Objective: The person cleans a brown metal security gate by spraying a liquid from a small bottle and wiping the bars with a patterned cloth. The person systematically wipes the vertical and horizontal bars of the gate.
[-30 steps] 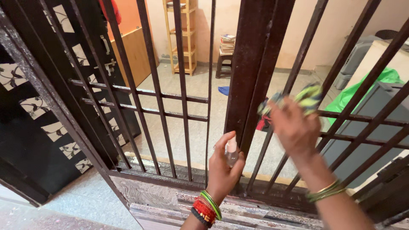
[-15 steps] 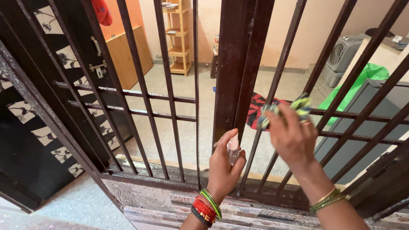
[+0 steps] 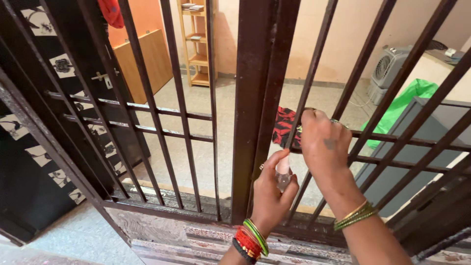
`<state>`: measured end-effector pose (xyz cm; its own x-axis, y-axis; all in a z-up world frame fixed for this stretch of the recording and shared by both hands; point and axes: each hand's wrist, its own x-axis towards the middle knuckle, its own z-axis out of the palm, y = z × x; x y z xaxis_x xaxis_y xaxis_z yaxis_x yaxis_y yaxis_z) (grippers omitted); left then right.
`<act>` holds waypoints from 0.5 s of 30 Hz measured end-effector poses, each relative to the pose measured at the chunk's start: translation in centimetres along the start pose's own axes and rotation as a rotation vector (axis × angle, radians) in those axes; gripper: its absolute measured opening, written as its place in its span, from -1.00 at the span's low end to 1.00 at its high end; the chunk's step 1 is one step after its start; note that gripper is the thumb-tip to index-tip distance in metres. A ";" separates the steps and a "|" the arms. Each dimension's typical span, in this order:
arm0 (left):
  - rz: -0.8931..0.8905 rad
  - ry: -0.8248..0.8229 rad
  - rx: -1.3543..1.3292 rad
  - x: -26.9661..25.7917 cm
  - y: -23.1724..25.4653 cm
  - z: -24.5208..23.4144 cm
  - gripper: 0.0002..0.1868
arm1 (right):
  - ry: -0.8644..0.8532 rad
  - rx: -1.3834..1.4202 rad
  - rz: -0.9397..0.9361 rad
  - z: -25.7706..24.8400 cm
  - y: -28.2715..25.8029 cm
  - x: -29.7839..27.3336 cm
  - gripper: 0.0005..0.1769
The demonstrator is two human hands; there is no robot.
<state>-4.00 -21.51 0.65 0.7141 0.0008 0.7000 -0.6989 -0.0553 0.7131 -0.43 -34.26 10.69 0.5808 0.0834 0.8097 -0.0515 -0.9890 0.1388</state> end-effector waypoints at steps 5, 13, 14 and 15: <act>-0.042 -0.026 -0.007 -0.2 0.1 1.0 -0.43 | 0.332 0.283 -0.060 -0.1 0.9 -4.8 -0.62; 0.092 -0.085 0.104 1.7 0.7 0.5 -0.34 | 0.111 0.290 0.070 0.5 1.3 -3.3 -0.62; 0.091 -0.097 0.112 1.8 0.9 0.6 -0.35 | 0.038 0.310 0.117 0.9 1.8 -2.9 -0.62; 0.091 -0.109 0.119 1.9 1.1 0.5 -0.36 | 0.107 0.348 0.066 1.2 2.1 -3.3 -0.64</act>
<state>-3.40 -22.11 2.70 0.6527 -0.1174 0.7485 -0.7559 -0.1679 0.6328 -1.45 -36.75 7.58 0.4961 0.0118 0.8682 0.2036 -0.9736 -0.1031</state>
